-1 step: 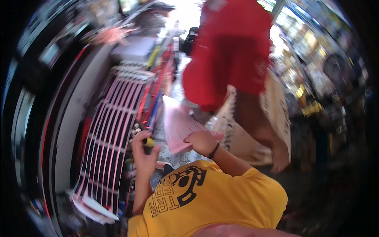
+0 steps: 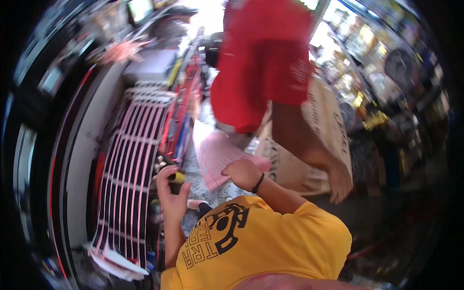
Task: The person assembles a decorative banner by attaching pink and black ribbons to a red header bar. They thread ribbons through slots, tie small bows, and adjust alignment. A coworker briefly assists with ribbon placement. The banner remains on the work surface at the end.
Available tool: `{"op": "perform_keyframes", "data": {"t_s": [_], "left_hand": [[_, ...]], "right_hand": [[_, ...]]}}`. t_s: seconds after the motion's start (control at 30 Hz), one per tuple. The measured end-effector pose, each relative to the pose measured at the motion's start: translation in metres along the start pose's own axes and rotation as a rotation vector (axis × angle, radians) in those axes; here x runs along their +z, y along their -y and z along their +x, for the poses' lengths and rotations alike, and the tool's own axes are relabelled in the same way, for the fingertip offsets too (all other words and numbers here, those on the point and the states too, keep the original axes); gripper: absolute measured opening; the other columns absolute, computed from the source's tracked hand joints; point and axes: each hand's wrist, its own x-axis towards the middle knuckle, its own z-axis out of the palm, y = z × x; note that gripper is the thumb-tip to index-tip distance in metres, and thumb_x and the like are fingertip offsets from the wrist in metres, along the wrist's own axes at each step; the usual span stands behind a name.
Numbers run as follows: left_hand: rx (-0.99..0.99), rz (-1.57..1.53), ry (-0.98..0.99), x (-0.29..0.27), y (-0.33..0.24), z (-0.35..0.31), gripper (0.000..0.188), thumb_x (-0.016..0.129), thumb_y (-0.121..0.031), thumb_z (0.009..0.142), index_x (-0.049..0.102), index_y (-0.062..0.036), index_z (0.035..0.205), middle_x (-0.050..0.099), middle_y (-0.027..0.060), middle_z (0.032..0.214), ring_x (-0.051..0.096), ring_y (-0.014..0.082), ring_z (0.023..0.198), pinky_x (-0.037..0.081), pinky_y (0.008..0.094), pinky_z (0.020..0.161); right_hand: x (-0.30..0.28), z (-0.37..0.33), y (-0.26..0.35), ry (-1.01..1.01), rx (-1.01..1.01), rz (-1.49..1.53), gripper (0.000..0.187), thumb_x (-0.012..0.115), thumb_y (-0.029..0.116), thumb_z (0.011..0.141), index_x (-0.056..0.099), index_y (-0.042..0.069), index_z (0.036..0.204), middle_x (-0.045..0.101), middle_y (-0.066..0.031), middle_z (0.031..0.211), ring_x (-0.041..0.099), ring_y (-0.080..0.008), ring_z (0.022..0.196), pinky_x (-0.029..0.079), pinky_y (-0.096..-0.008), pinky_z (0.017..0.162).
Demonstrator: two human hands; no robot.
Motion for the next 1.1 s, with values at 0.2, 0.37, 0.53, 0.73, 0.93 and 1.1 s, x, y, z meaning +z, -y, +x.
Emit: {"op": "perform_keyframes", "data": {"t_s": [0.2, 0.37, 0.53, 0.73, 0.93, 1.1], "left_hand": [[0.029, 0.269, 0.595, 0.028, -0.010, -0.040, 0.103, 0.090, -0.027, 0.057, 0.038, -0.0076, 0.145, 0.050, 0.0175, 0.138, 0.046, 0.0366, 0.127, 0.029, 0.0472, 0.110], [0.028, 0.249, 0.705, 0.059, 0.004, -0.059, 0.067, 0.082, -0.013, 0.065, 0.058, -0.0115, 0.127, 0.065, 0.0114, 0.121, 0.059, 0.0314, 0.114, 0.029, 0.0535, 0.109], [0.013, 0.119, 0.597, 0.063, 0.015, -0.062, 0.033, 0.073, -0.003, 0.068, 0.072, -0.0093, 0.100, 0.072, 0.0102, 0.096, 0.066, 0.0303, 0.095, 0.048, 0.0424, 0.088], [0.097, 0.125, 0.633, 0.058, 0.014, -0.042, 0.043, 0.067, 0.000, 0.073, 0.064, -0.0016, 0.116, 0.066, 0.0182, 0.107, 0.064, 0.0314, 0.101, 0.048, 0.0374, 0.088], [0.027, 0.199, 0.461, 0.019, 0.035, -0.026, 0.068, 0.072, -0.014, 0.083, 0.040, 0.0026, 0.140, 0.049, 0.0227, 0.138, 0.047, 0.0384, 0.128, 0.036, 0.0420, 0.107], [-0.232, 0.154, 0.619, -0.049, 0.067, -0.011, 0.057, 0.070, -0.017, 0.086, 0.048, -0.0061, 0.137, 0.053, 0.0200, 0.135, 0.058, 0.0330, 0.116, 0.046, 0.0392, 0.096]], "right_hand": [[-0.016, -0.068, -0.018, 0.036, -0.027, 0.073, 0.035, 0.056, 0.005, 0.076, 0.073, 0.015, 0.104, 0.071, -0.0091, 0.098, 0.067, -0.0288, 0.091, 0.052, -0.0394, 0.078], [-0.027, -0.094, -0.014, -0.032, -0.065, 0.165, 0.031, 0.059, 0.014, 0.080, 0.071, 0.022, 0.107, 0.070, -0.0110, 0.089, 0.067, -0.0312, 0.083, 0.052, -0.0421, 0.071], [-0.028, -0.106, -0.005, 0.021, 0.028, 0.245, 0.037, 0.060, 0.013, 0.084, 0.066, 0.024, 0.118, 0.070, -0.0122, 0.092, 0.067, -0.0322, 0.084, 0.053, -0.0431, 0.074], [-0.033, -0.100, -0.005, 0.028, 0.063, 0.297, 0.039, 0.063, 0.017, 0.082, 0.066, 0.021, 0.120, 0.069, -0.0159, 0.095, 0.066, -0.0359, 0.086, 0.052, -0.0437, 0.077], [-0.059, -0.062, -0.042, -0.285, 0.363, 0.201, 0.037, 0.060, 0.009, 0.078, 0.069, 0.013, 0.113, 0.069, -0.0171, 0.098, 0.067, -0.0329, 0.091, 0.054, -0.0392, 0.080], [-0.101, -0.040, -0.100, -0.780, 0.698, 0.350, 0.025, 0.061, 0.014, 0.084, 0.072, 0.005, 0.104, 0.071, -0.0182, 0.090, 0.069, -0.0324, 0.082, 0.052, -0.0359, 0.072]]}}
